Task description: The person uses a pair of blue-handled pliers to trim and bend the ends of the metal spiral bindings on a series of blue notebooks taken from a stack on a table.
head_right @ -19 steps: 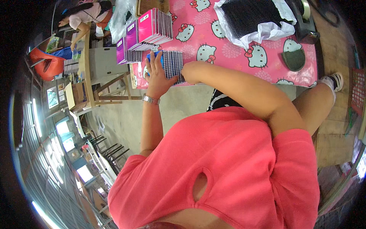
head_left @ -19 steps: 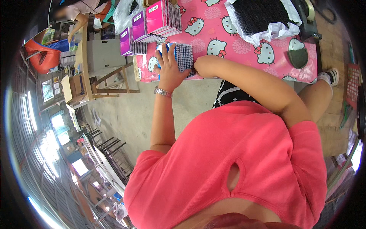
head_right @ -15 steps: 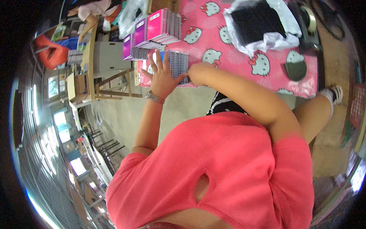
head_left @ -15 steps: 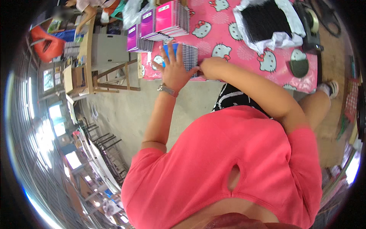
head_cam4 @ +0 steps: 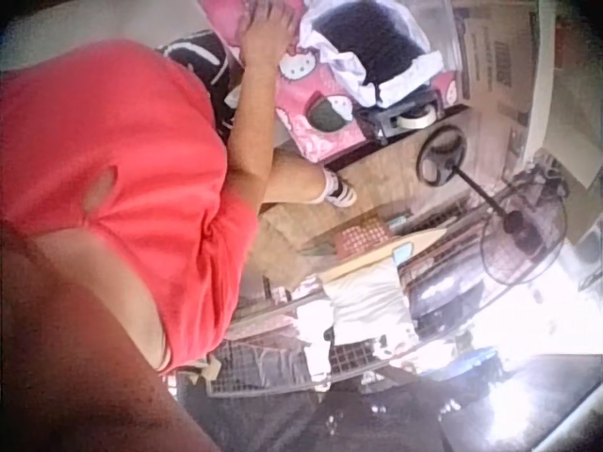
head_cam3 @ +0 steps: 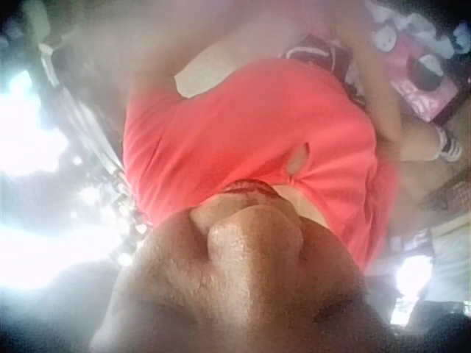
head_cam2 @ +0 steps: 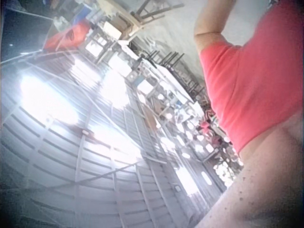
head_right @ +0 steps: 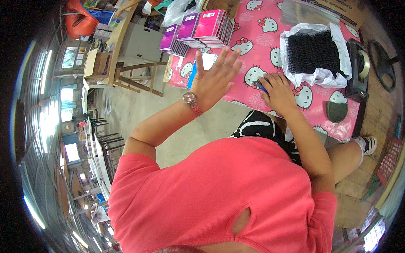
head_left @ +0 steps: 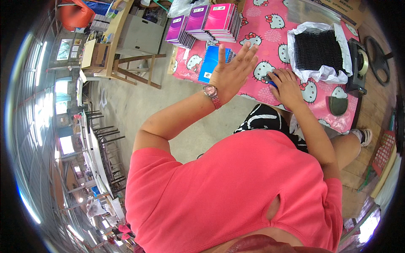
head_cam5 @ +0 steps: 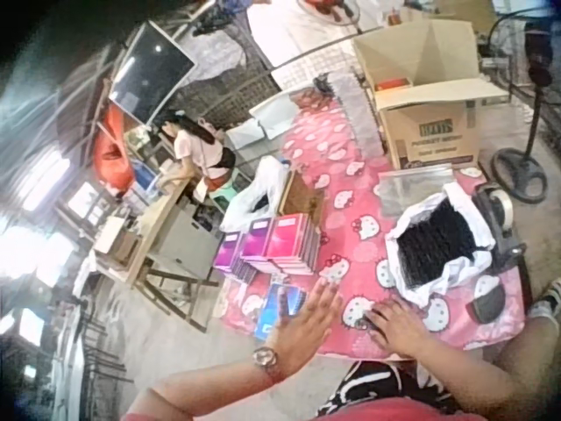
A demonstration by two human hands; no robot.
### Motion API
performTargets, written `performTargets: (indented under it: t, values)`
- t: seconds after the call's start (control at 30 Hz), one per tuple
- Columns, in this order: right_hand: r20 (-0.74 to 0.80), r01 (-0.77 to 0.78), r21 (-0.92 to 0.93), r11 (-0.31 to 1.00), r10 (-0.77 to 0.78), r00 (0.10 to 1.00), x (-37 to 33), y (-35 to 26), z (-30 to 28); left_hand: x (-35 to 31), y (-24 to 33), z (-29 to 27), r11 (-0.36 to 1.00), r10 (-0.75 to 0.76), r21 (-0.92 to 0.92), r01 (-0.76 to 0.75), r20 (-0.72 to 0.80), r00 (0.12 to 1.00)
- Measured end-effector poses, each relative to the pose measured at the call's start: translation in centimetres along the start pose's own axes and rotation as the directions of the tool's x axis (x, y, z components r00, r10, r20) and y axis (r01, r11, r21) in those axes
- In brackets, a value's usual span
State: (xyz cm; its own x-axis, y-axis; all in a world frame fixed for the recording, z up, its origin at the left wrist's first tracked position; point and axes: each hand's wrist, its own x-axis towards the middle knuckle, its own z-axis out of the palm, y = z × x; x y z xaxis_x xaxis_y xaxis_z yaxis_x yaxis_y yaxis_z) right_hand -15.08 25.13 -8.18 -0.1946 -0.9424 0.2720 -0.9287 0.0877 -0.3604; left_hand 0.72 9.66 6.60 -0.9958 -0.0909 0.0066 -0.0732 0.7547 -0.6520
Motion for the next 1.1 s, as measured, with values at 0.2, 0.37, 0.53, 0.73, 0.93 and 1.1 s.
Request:
performTargets:
  t: [0.2,0.37,0.53,0.73,0.93,1.1]
  values:
    - [-0.071,-0.013,0.005,1.0,0.013,0.997,-0.3,0.3,0.0,-3.2,-5.3,6.0,0.474,-0.516,-0.713,0.517,0.25,0.819]
    - [-0.085,-0.013,0.024,1.0,0.015,0.996,-0.4,0.4,0.2,-10.8,-2.8,15.0,-0.91,-0.123,-0.308,0.278,0.84,0.528]
    - [-0.11,-0.048,0.034,0.998,0.052,0.993,-0.7,0.3,0.4,-10.2,0.7,13.6,-0.955,-0.128,-0.25,0.162,0.836,0.534]
    - [-0.173,-0.178,0.045,0.983,0.184,0.968,-2.6,0.6,0.6,-8.5,5.5,10.2,-0.994,-0.093,-0.107,0.002,0.877,0.472]
    - [-0.263,-0.279,0.039,0.959,0.279,0.923,-4.3,0.8,0.1,-4.0,10.9,6.1,-0.948,0.054,0.175,-0.265,0.911,0.41]
    - [-0.348,-0.305,0.056,0.951,0.305,0.886,-4.3,0.7,-0.3,0.1,12.5,4.7,-0.909,0.047,0.278,-0.309,0.807,0.589]
